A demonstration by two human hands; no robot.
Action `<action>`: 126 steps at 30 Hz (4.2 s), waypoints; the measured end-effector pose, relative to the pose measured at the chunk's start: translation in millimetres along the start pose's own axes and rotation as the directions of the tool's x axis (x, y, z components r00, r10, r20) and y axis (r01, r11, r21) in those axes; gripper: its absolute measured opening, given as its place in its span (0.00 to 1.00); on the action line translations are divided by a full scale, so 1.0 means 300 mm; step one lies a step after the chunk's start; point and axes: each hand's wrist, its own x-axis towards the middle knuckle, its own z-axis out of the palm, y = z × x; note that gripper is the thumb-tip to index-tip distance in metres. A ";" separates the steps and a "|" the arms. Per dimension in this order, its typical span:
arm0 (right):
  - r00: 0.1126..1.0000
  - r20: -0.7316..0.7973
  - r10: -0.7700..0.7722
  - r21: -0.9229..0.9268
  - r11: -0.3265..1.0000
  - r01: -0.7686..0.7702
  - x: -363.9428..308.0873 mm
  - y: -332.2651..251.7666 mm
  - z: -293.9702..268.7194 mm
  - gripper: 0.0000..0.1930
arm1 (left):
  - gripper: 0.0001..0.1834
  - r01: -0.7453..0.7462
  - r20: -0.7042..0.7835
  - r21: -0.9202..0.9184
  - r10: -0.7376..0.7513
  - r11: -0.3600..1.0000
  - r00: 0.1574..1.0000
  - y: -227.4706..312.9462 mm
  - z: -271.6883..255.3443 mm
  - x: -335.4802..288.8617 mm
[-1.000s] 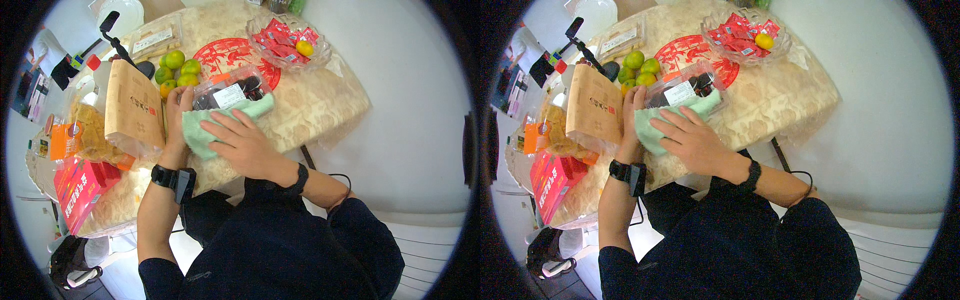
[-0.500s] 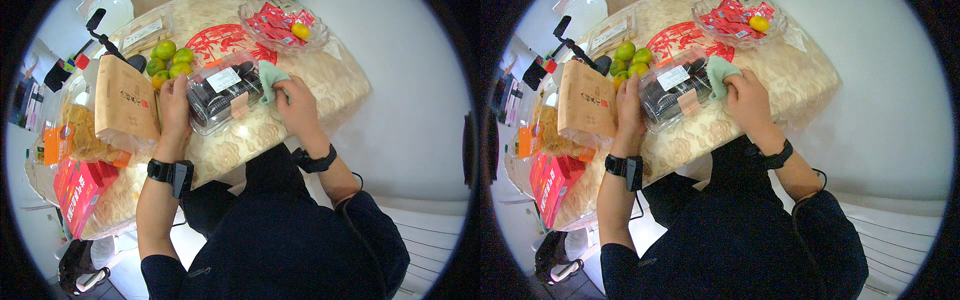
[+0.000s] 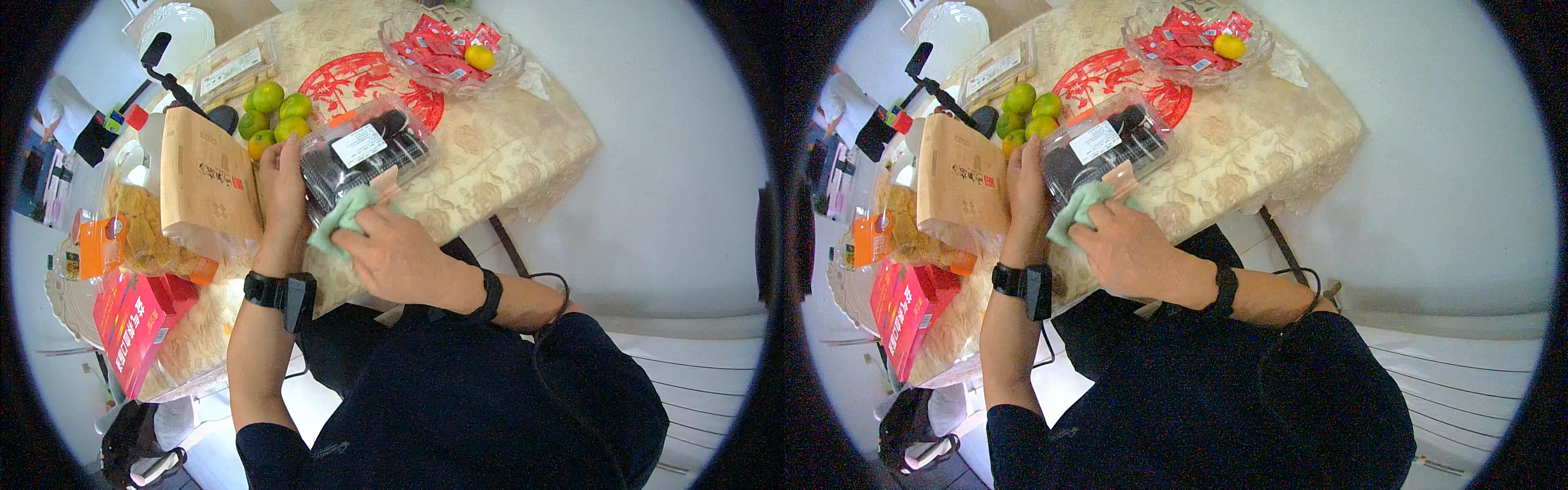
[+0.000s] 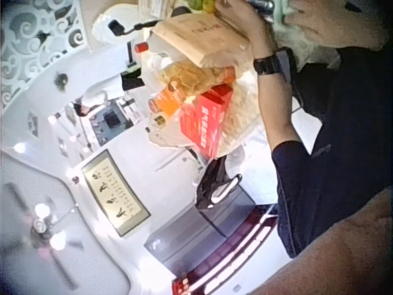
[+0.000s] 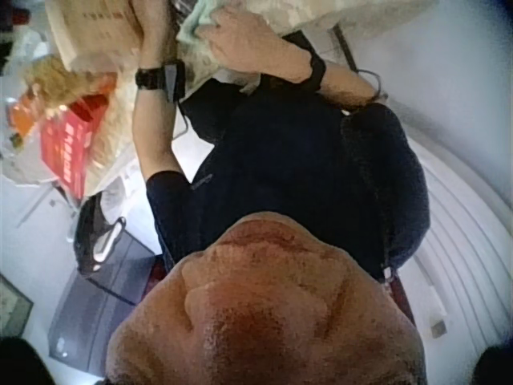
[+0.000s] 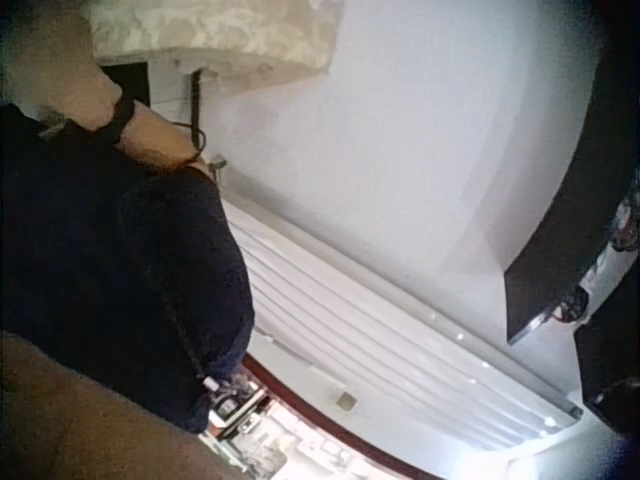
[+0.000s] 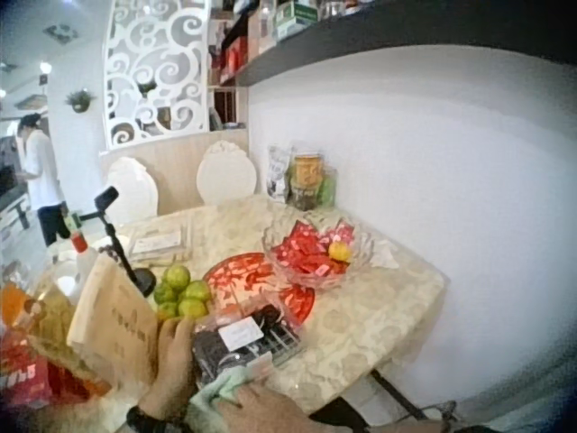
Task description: The person wipes a lemon, a plastic container of food, and a bag of snacks with a cloth while sitting at a table.
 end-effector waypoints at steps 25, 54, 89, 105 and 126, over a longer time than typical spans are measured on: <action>0.681 -0.255 0.687 0.262 0.727 -0.635 -0.122 0.337 -0.199 0.14 | 0.32 -0.074 0.252 -0.153 0.111 0.985 0.961 0.031 0.021 -0.125; 0.934 -0.174 -0.312 -0.322 0.915 0.245 0.207 -0.108 -0.078 0.15 | 0.39 0.315 0.513 -0.344 -0.104 0.884 0.852 0.137 -0.033 -0.150; 0.904 -0.268 -0.333 -0.320 0.916 0.242 -0.086 0.193 -0.127 0.13 | 0.35 0.401 0.433 -0.556 -0.158 0.728 0.888 0.065 0.000 -0.066; 0.714 -0.342 0.611 0.697 0.674 -0.243 -0.087 0.361 -0.313 0.14 | 0.32 0.393 0.416 -0.449 -0.202 0.802 0.887 0.048 0.015 -0.082; 0.690 -0.152 0.708 0.681 0.581 -0.446 -0.218 0.343 -0.257 0.19 | 0.42 -0.002 0.102 -0.362 0.042 0.932 0.994 0.071 0.014 -0.113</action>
